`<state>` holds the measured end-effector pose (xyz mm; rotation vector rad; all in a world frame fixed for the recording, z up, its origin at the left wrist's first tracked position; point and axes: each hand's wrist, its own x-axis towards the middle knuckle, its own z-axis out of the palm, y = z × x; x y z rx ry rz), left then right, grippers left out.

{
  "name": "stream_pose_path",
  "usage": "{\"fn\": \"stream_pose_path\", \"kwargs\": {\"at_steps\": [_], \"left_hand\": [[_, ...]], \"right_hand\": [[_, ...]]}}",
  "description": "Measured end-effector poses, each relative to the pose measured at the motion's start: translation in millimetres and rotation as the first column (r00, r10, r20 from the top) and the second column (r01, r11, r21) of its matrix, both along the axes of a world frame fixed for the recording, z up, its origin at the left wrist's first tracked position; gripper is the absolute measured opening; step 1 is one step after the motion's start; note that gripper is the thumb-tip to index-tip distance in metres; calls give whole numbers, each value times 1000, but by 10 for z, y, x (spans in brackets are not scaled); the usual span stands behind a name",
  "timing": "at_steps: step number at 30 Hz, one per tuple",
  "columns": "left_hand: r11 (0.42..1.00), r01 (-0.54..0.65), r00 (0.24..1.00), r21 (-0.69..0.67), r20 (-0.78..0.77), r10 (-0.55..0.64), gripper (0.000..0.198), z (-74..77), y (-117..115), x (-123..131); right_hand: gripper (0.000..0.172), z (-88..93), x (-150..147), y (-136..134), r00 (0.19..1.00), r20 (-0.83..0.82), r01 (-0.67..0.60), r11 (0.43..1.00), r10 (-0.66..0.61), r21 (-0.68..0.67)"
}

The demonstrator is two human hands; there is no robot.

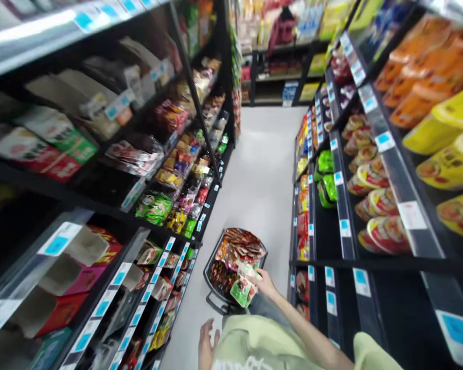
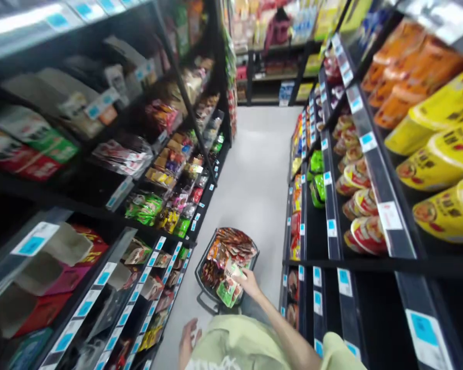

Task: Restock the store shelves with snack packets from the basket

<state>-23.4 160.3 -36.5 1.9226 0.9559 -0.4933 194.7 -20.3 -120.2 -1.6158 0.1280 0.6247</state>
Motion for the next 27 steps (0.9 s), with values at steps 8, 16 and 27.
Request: {"fn": "stream_pose_path", "kwargs": {"at_steps": [8,16,27], "left_hand": [[981,-140,903,138,423,69,107,373,-259,896],[968,-250,719,-17,666,198,104,595,-293,760],[529,-223,556,-819,339,759,64,1024,-262,579]], "right_hand": [[47,964,196,479,996,77,-44,998,40,47],[62,1364,-458,577,970,-96,-172,909,224,379],[52,1780,-459,466,947,-279,-10,884,158,466]]}}
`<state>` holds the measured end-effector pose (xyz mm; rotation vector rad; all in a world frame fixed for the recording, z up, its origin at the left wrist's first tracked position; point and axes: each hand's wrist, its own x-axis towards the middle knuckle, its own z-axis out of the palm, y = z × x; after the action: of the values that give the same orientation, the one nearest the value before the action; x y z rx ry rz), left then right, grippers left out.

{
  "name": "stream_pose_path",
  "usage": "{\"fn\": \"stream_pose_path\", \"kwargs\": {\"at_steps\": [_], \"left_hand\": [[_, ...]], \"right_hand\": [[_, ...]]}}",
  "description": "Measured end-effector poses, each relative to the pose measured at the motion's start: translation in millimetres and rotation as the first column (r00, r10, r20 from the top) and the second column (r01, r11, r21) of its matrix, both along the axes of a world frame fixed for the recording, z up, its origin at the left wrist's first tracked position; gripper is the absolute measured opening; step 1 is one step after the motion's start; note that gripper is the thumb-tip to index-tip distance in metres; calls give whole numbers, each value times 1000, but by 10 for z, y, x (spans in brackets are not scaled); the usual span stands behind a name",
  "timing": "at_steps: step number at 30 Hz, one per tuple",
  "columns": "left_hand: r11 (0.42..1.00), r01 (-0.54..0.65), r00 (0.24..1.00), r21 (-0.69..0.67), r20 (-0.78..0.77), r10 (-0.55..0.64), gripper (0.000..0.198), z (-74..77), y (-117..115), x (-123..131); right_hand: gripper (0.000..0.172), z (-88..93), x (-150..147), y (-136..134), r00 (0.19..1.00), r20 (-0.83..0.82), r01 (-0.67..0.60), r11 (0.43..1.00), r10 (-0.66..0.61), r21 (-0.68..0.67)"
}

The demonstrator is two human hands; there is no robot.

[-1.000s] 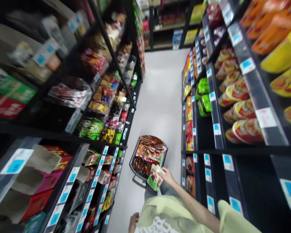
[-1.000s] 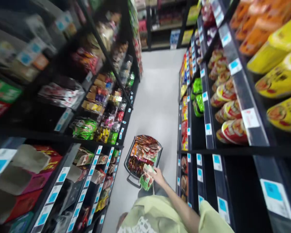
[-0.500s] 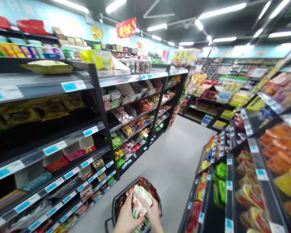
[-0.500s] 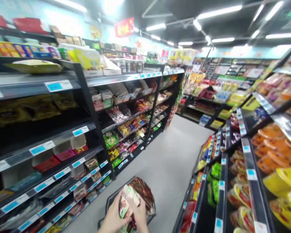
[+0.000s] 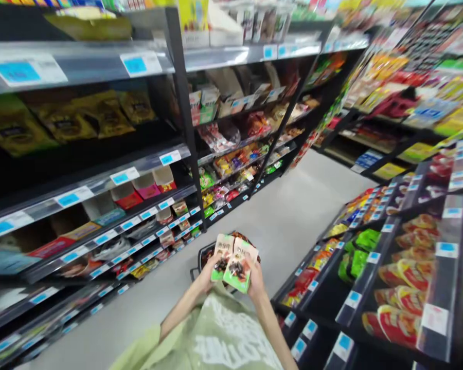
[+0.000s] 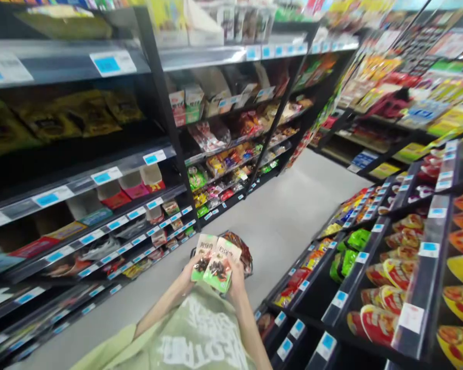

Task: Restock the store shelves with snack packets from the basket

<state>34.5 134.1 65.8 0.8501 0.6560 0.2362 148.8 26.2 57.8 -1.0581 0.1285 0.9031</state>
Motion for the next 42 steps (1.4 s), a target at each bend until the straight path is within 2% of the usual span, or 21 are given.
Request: {"fn": "stream_pose_path", "kwargs": {"at_steps": [4,8,10,14,16,19,21,25,27,30,33,36,40,42], "left_hand": [[997,-7,1000,-75,-17,6,55,-36,52,-27],[996,-80,995,-40,-58,78,65,-61,55,-27],[998,-67,995,4,-74,67,69,-49,54,-16],[976,115,992,183,-67,-104,61,-22,61,3],[926,197,980,322,-81,-181,58,-31,71,16],[851,231,972,471,-140,-187,58,-58,87,38],[863,214,974,457,-161,-157,57,-63,96,44],[959,105,987,265,-149,-67,57,-43,123,20],[976,51,987,211,-160,-17,57,-43,156,-12],[978,-8,983,208,-177,46,53,-67,234,-75],[971,-41,979,236,-186,87,50,-84,305,-130],[970,-35,978,242,-192,83,51,-69,297,-130],[972,41,990,231,-139,-9,55,-65,116,-9],[973,30,994,229,-105,-6,58,-91,-1,67]], "right_hand": [[52,-79,34,-121,999,-7,39,996,-40,-82],[56,-111,40,-256,994,90,78,986,-65,-148],[56,-122,49,-277,982,171,120,968,-83,-221],[52,-139,72,-248,948,314,145,938,-41,-315],[50,-134,78,-223,932,363,107,944,15,-313],[48,-104,81,-194,924,379,75,951,47,-301],[49,-78,88,-182,951,309,68,959,21,-274],[47,-59,147,-194,995,90,69,975,-51,-210],[44,-80,207,-239,994,57,99,972,-89,-215],[42,-124,313,-356,993,51,119,969,-111,-215],[46,-133,374,-452,988,74,147,964,-134,-220],[50,-92,318,-416,976,171,175,959,-138,-224],[48,-31,125,-193,938,343,22,974,59,-226],[49,-20,58,-107,914,392,-21,975,108,-220]]}}
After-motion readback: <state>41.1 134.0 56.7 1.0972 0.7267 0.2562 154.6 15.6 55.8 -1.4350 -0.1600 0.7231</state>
